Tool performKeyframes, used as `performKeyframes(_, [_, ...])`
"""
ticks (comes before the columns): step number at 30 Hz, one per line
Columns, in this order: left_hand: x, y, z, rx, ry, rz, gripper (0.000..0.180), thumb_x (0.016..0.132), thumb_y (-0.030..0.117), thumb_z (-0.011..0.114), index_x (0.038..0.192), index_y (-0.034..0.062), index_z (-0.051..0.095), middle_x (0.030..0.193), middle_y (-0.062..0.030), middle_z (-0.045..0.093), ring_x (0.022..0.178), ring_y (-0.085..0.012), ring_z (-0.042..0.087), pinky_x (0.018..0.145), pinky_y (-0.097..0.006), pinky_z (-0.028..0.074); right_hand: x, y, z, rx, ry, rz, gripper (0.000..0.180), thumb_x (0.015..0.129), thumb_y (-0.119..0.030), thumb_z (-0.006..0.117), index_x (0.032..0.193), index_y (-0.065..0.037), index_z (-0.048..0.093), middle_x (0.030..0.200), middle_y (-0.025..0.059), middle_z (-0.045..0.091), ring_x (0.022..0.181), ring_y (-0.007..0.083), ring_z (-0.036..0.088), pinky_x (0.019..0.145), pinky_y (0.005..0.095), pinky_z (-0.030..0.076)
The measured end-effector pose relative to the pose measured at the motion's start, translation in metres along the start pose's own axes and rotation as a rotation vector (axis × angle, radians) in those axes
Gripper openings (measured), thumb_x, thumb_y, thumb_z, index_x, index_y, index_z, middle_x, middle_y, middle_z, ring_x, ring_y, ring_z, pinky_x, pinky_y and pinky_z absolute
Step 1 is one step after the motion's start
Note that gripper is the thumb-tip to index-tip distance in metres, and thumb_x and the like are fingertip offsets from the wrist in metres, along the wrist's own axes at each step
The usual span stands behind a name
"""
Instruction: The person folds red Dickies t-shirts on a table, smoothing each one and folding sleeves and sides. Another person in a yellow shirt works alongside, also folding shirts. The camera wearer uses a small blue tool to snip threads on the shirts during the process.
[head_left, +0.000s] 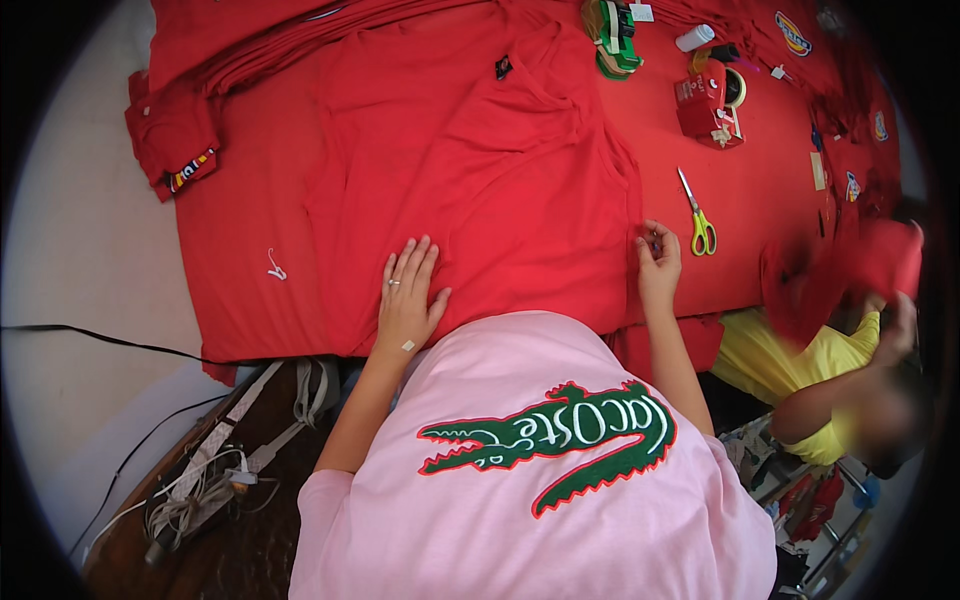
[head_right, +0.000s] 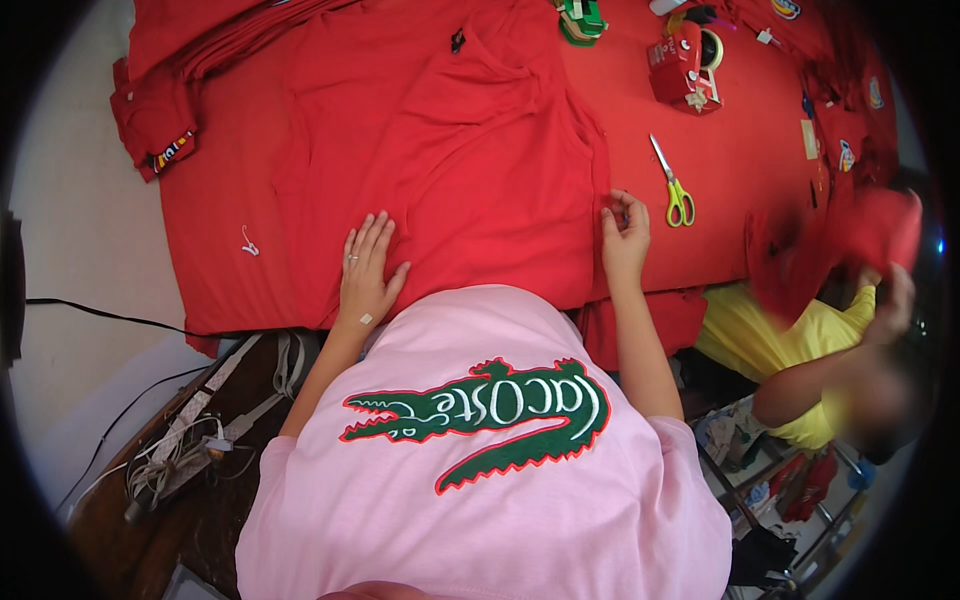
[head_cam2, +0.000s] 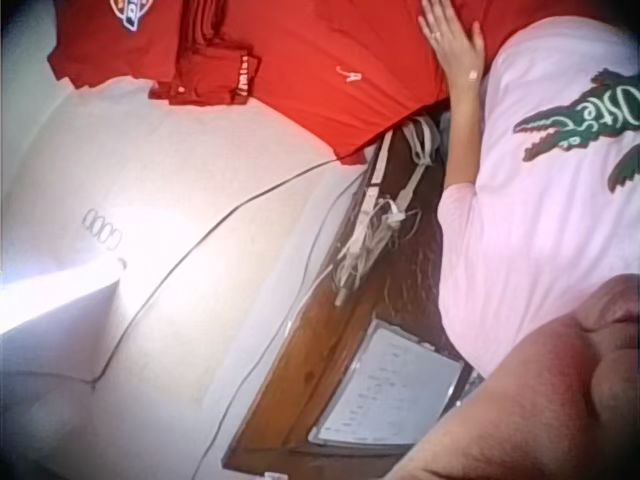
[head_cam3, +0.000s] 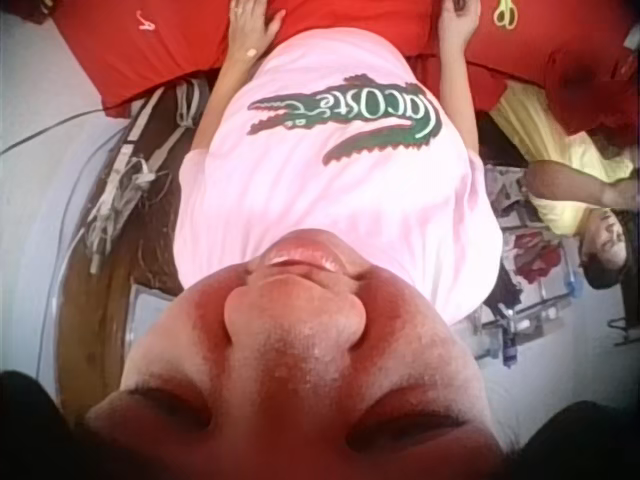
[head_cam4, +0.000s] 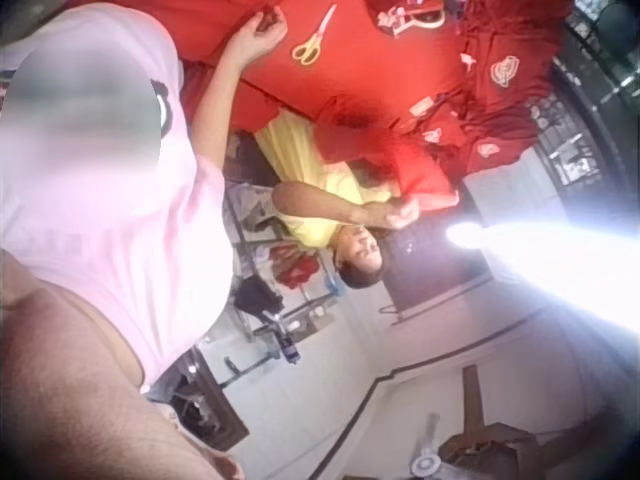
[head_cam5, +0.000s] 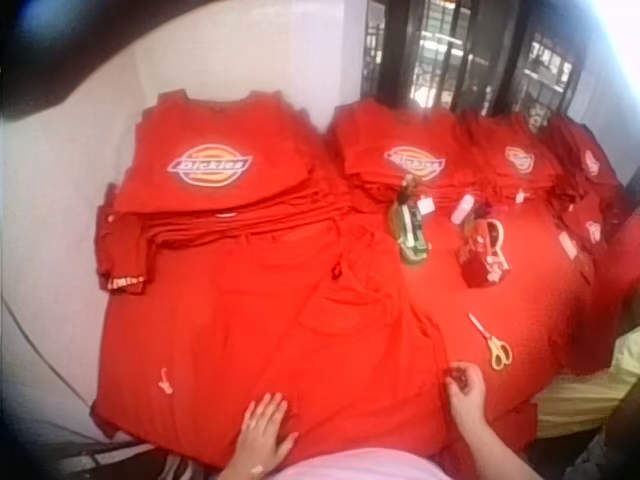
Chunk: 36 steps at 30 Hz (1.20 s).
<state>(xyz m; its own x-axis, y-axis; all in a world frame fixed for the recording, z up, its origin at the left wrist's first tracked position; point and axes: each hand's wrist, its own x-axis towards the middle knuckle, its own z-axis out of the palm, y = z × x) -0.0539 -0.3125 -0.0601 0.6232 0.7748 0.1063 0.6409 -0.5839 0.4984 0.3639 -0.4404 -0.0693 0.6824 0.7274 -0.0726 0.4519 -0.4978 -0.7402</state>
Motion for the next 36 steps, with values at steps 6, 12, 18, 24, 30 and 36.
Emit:
performKeyframes(6, [0.02, 0.012, 0.028, 0.166, -0.118, -0.074, 0.093, 0.098, 0.049, 0.064, 0.164, -0.0026, 0.023, 0.174, -0.0196, 0.016, 0.162, -0.0359, 0.013, 0.129, -0.054, 0.012, -0.042, -0.066, 0.053, -0.392, -0.155, -0.532, 0.078, 0.102, -0.036, 0.063, 0.163, -0.002, 0.028, 0.17, 0.022, 0.025, 0.159, 0.0372, 0.02, 0.129, 0.0512, 0.017])
performKeyframes(12, [0.022, 0.01, 0.036, 0.207, -0.064, -0.08, 0.084, 0.1, 0.042, 0.061, 0.163, -0.0009, 0.027, 0.174, -0.0172, 0.02, 0.161, -0.035, 0.017, 0.129, -0.054, 0.015, -0.04, -0.065, 0.066, -0.55, -0.295, -0.655, 0.077, 0.104, -0.042, 0.055, 0.164, -0.003, 0.027, 0.172, 0.0176, 0.023, 0.161, 0.0325, 0.018, 0.13, 0.0505, 0.013])
performKeyframes(18, [0.033, -0.003, 0.034, 0.181, 0.073, -0.004, 0.07, 0.093, 0.022, 0.059, 0.158, 0.0029, 0.043, 0.167, -0.0158, 0.037, 0.155, -0.0333, 0.034, 0.127, -0.049, 0.027, 0.037, -0.053, 0.065, -0.436, -0.028, -0.66, 0.065, 0.103, -0.031, 0.059, 0.16, -0.006, 0.038, 0.166, 0.016, 0.037, 0.153, 0.0324, 0.035, 0.123, 0.05, 0.025])
performKeyframes(24, [0.04, -0.021, 0.011, 0.009, 0.188, 0.045, 0.044, 0.095, 0.003, 0.059, 0.139, 0.0032, 0.064, 0.145, -0.013, 0.064, 0.138, -0.022, 0.059, 0.114, -0.04, 0.046, 0.062, -0.071, 0.058, -0.494, 0.189, -0.524, 0.044, 0.092, -0.028, 0.074, 0.131, -0.011, 0.063, 0.117, 0.0107, 0.064, 0.117, 0.0303, 0.059, 0.101, 0.047, 0.043])
performKeyframes(30, [0.047, -0.091, -0.051, -1.241, 0.431, -0.634, 0.032, 0.104, 0.022, 0.067, 0.133, 0.0071, 0.067, 0.132, -0.0104, 0.069, 0.126, -0.0201, 0.063, 0.109, -0.035, 0.05, 0.065, -0.034, 0.036, -0.155, 0.045, -0.342, 0.028, 0.083, -0.023, 0.085, 0.099, -0.005, 0.071, 0.097, 0.0123, 0.062, 0.088, 0.0283, 0.063, 0.081, 0.0395, 0.052])
performKeyframes(36, [0.017, -0.11, -0.069, -1.591, 0.459, -0.952, 0.067, 0.099, 0.039, 0.073, 0.149, 0.0008, 0.05, 0.147, -0.0121, 0.059, 0.137, -0.0257, 0.055, 0.118, -0.044, 0.043, 0.042, -0.043, 0.03, 0.064, -0.031, -0.206, 0.027, 0.086, -0.02, 0.085, 0.1, -0.001, 0.071, 0.089, 0.0063, 0.06, 0.078, 0.0158, 0.058, 0.073, 0.0308, 0.05])
